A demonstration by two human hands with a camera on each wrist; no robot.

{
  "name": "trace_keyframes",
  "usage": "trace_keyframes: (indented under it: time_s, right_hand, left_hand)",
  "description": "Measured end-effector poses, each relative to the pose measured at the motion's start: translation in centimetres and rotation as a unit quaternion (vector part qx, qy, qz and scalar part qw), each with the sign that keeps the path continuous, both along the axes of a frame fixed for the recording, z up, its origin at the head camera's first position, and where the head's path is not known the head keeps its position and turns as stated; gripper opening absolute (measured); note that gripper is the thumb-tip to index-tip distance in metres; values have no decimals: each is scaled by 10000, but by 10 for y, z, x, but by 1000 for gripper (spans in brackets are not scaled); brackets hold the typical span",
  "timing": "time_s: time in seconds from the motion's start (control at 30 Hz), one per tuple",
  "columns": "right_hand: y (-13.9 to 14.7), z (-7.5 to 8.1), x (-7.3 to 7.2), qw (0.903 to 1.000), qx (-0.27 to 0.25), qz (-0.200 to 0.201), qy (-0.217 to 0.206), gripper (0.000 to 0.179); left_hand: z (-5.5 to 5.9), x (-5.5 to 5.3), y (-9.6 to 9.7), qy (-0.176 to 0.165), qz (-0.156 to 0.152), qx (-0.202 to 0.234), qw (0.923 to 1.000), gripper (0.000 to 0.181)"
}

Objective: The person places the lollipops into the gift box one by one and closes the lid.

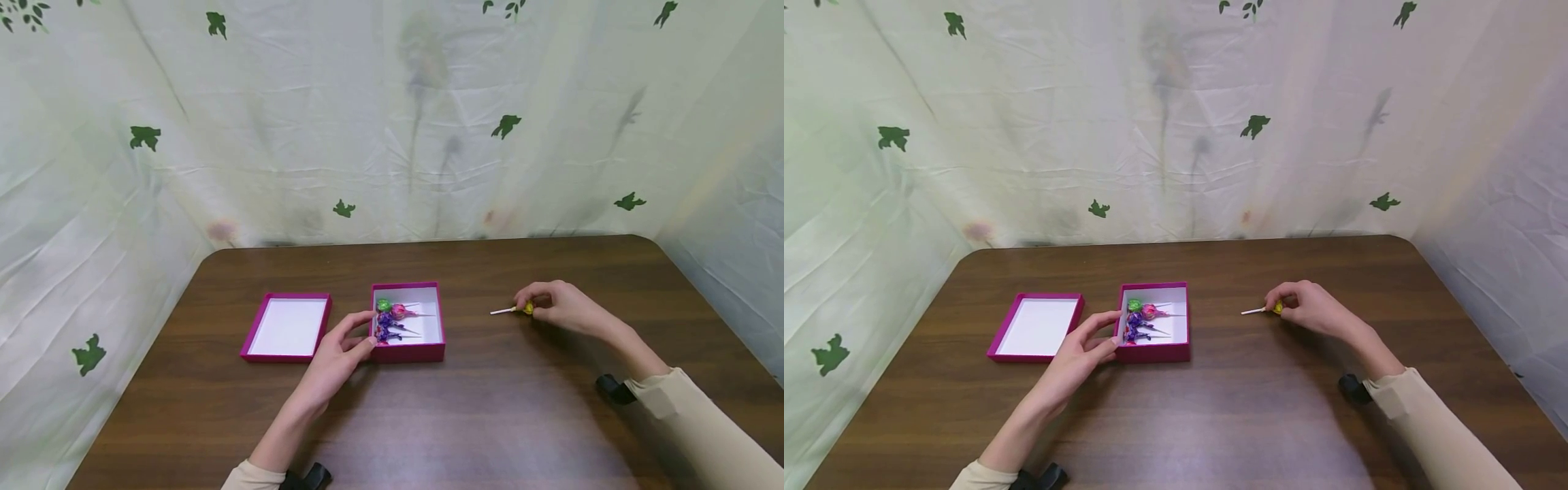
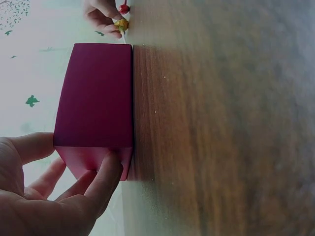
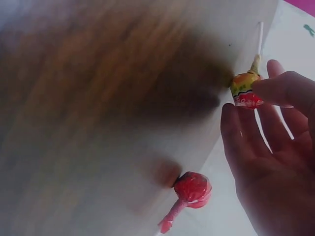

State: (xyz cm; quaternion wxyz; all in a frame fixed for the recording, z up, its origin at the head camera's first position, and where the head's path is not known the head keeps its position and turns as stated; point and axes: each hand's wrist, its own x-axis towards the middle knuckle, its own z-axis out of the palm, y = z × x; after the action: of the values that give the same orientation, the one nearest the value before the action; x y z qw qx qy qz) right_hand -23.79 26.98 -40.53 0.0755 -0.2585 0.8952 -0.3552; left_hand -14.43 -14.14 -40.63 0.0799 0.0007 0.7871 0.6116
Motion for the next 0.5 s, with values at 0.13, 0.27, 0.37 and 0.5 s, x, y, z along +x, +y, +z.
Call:
trace_keyframes:
  time_s: [0.13,0.27,0.37,0.5]
  right_hand:
    - [0,0,3,9998,145,-161,-12,26]
    - [-1,0,5,9993,240,-297,37,25]
    - [-2,0,7,9990,266,-343,89,25]
    - [-3,1,8,9988,364,-325,68,24]
  left_hand:
    - [0,0,0,32,-13,25,10000,44]
    - [0,1,0,-2,20,35,10000,43]
    - [0,1,1,-24,54,45,10000,43]
    - [-1,1,1,-7,66,48,10000,43]
